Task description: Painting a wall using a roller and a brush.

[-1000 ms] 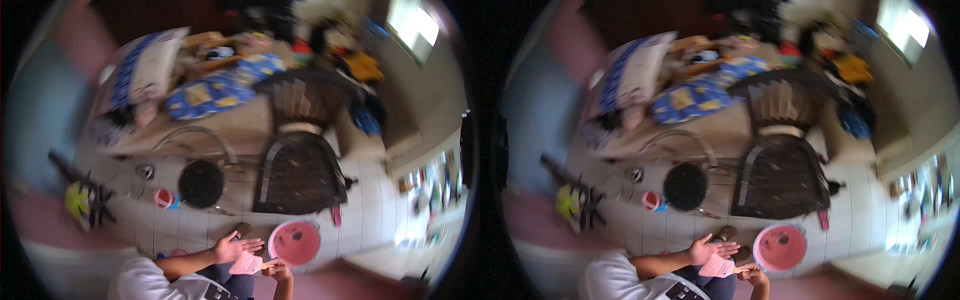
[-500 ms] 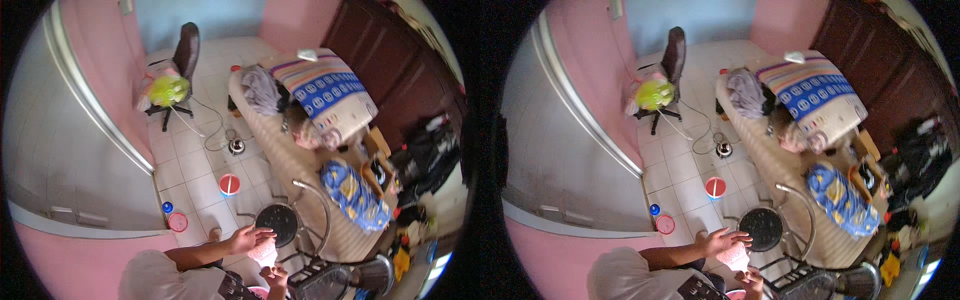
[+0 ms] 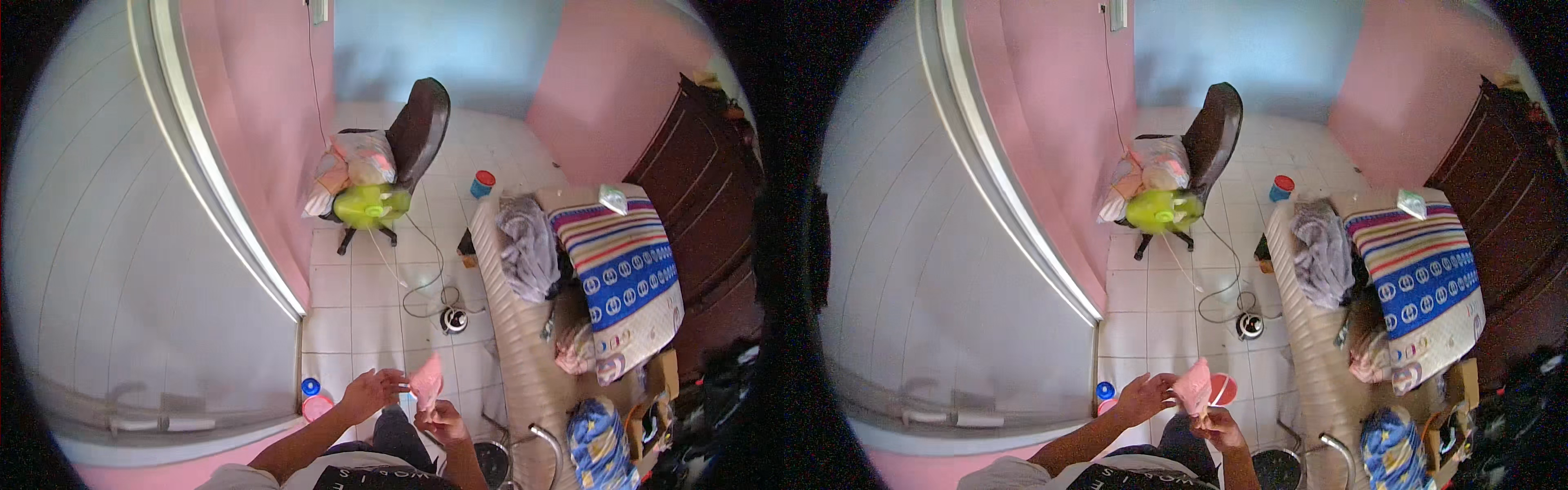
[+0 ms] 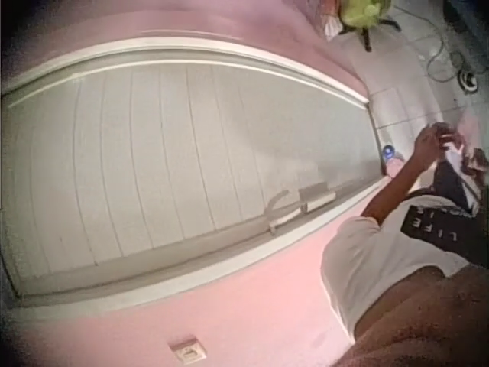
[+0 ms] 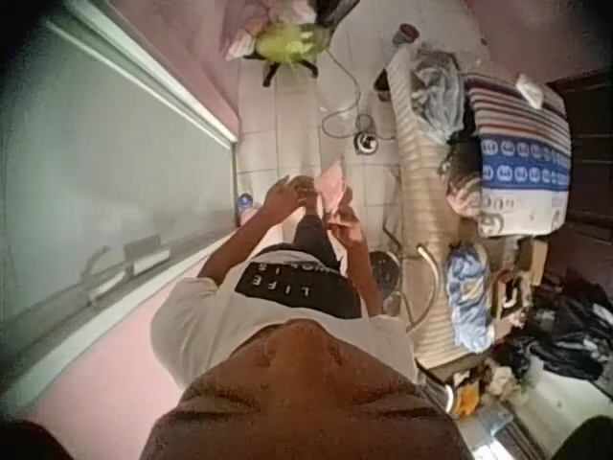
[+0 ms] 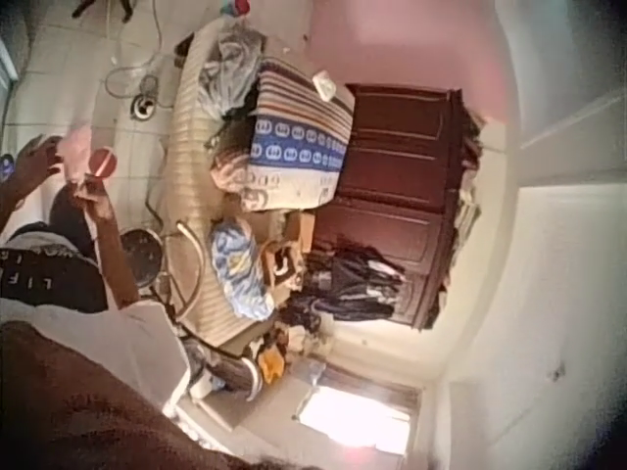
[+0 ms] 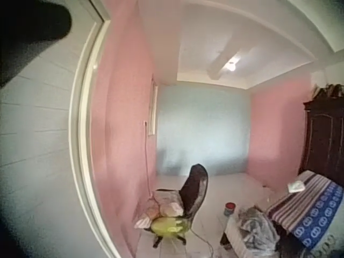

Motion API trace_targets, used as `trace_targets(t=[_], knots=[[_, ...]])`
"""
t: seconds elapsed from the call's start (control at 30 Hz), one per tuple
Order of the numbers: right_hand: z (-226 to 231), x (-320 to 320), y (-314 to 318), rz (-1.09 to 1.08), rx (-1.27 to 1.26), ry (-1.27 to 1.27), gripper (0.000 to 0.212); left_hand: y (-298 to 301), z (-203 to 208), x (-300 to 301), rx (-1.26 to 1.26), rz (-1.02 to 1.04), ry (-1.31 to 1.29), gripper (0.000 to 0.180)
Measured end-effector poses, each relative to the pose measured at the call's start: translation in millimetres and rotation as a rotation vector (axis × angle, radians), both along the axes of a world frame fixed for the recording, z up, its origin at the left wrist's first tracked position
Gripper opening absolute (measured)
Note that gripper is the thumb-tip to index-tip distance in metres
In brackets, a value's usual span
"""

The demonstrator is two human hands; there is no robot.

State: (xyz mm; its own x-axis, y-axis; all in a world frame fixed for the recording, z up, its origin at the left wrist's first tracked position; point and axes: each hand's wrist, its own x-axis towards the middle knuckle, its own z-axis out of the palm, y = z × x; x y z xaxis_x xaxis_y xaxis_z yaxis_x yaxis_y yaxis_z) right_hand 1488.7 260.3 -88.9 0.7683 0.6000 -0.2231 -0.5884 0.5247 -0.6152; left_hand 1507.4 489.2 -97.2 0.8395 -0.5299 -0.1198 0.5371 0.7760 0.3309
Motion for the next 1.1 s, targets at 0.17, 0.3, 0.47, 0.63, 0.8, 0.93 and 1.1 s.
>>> trace_targets(t=[0.17,0.3,0.47,0.63,0.8,0.93,1.1], knots=[[-14,121,24,0.048,-0.122,-0.105,0.03,19,-9,111,-0.009,0.035,0.058,0.05],[-3,222,38,-0.023,-0.266,-0.172,0.03,28,-11,203,0.092,0.076,0.092,0.046],[29,361,65,-0.221,-0.187,-0.302,0.037,71,16,289,0.188,0.063,-0.011,0.049],[56,481,92,-0.354,-0.241,-0.242,0.032,113,-7,362,0.104,0.196,0.162,0.041],[80,538,109,-0.474,-0.287,-0.295,0.023,129,-19,433,0.09,0.052,0.136,0.039],[102,570,113,-0.512,-0.322,-0.217,0.022,116,9,489,0.145,-0.025,0.051,0.041],[112,627,110,-0.487,-0.403,-0.281,0.026,106,46,544,0.025,-0.054,-0.078,0.047]])
